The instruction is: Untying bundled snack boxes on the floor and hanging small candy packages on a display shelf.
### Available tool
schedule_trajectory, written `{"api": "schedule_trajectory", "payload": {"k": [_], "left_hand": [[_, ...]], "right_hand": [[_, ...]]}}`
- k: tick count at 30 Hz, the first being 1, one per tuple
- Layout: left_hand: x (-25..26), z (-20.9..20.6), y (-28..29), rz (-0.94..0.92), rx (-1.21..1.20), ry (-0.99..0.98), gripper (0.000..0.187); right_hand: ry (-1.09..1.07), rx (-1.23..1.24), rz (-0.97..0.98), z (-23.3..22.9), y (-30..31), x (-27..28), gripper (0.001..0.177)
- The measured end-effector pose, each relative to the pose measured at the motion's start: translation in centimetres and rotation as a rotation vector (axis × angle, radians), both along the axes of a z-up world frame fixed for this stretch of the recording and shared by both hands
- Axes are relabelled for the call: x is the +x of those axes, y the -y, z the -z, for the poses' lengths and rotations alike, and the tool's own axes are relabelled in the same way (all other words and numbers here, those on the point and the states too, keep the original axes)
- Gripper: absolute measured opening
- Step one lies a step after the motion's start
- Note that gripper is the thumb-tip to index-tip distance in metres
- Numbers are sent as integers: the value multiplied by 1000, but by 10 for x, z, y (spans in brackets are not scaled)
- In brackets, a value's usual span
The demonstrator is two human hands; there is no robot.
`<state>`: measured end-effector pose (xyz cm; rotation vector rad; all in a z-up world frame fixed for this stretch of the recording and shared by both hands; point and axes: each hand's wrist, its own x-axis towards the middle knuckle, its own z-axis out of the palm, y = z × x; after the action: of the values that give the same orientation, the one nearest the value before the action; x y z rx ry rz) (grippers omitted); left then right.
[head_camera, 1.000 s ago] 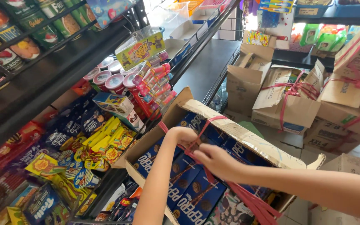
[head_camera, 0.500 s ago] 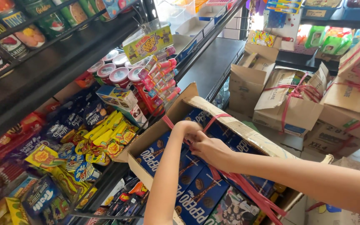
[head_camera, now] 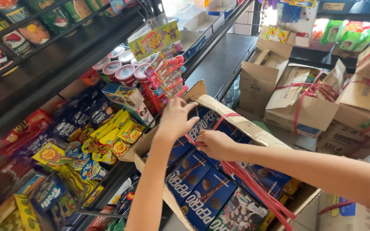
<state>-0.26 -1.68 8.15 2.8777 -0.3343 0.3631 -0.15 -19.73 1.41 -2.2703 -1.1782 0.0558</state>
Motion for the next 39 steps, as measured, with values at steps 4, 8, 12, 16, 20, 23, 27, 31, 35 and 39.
{"api": "schedule_trajectory", "payload": {"k": [4, 8, 12, 16, 20, 23, 27, 31, 35, 39], "left_hand": [[-81, -24, 4, 27, -66, 545, 20], [-143, 13, 17, -91, -295, -351, 42], [-146, 48, 9, -14, -170, -552, 35], [-117, 86, 25, -218, -871, -647, 36], [-109, 120, 41, -232, -1577, -496, 26], [-108, 140, 36, -285, -1956, -414, 25], [-121, 118, 32, -224, -2080, -428, 26], [-131, 93, 40, -223, -2118, -435, 21], [-133, 82, 43, -265, -2286, -432, 21], [-122, 109, 40, -91, -2517, -438, 19]], "right_hand": [[-97, 14, -44, 0, -3, 19, 21], [-169, -61, -63, 4, -8, 28, 22], [-178, -57, -103, 5, -8, 29, 22], [-179, -89, -124, 9, -11, 32, 25], [-169, -75, -118, 14, -10, 36, 28], [-176, -47, -134, 12, -11, 38, 29], [-166, 19, -173, 2, -6, 35, 29], [-200, 196, -205, -37, 21, 15, 23], [-164, 352, -120, -96, 73, -11, 26], [-459, 440, -60, -100, 110, -28, 24]]}}
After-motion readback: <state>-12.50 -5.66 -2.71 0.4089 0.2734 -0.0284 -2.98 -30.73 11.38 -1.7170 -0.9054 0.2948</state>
